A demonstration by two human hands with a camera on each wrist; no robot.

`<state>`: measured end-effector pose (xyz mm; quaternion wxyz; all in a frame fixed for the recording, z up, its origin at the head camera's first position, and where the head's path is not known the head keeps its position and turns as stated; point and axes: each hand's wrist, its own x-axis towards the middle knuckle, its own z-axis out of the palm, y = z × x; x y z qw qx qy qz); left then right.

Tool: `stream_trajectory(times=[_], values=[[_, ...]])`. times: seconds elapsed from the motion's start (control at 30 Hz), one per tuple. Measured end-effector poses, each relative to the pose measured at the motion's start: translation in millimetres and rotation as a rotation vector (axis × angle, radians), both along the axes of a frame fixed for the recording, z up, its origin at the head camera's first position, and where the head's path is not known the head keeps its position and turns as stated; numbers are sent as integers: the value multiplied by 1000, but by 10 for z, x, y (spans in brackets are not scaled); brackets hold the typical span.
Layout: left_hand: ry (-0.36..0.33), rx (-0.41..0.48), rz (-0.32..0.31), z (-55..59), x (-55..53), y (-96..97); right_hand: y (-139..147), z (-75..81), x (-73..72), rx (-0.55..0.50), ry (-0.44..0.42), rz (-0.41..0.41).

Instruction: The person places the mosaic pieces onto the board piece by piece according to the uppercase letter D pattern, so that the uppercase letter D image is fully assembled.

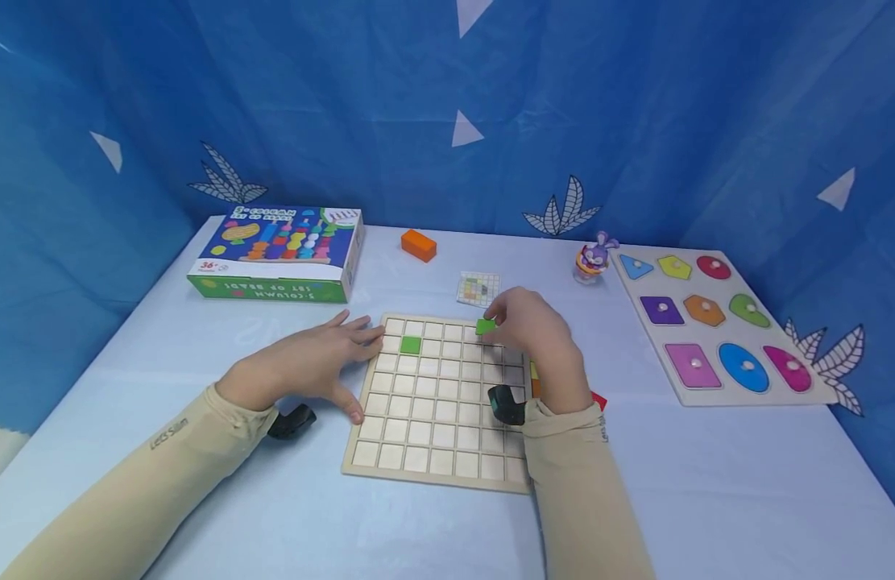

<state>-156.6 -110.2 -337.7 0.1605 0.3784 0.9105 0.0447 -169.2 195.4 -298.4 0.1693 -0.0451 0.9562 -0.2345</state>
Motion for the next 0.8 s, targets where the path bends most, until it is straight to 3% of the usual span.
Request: stream_trajectory(times=[0.47,0.8], values=[[-1,-11,-3,-5,4,9,-370,-121,31,-7,-2,59],[6,-16,-5,13,7,11,-593,-187,72,25,51,146]])
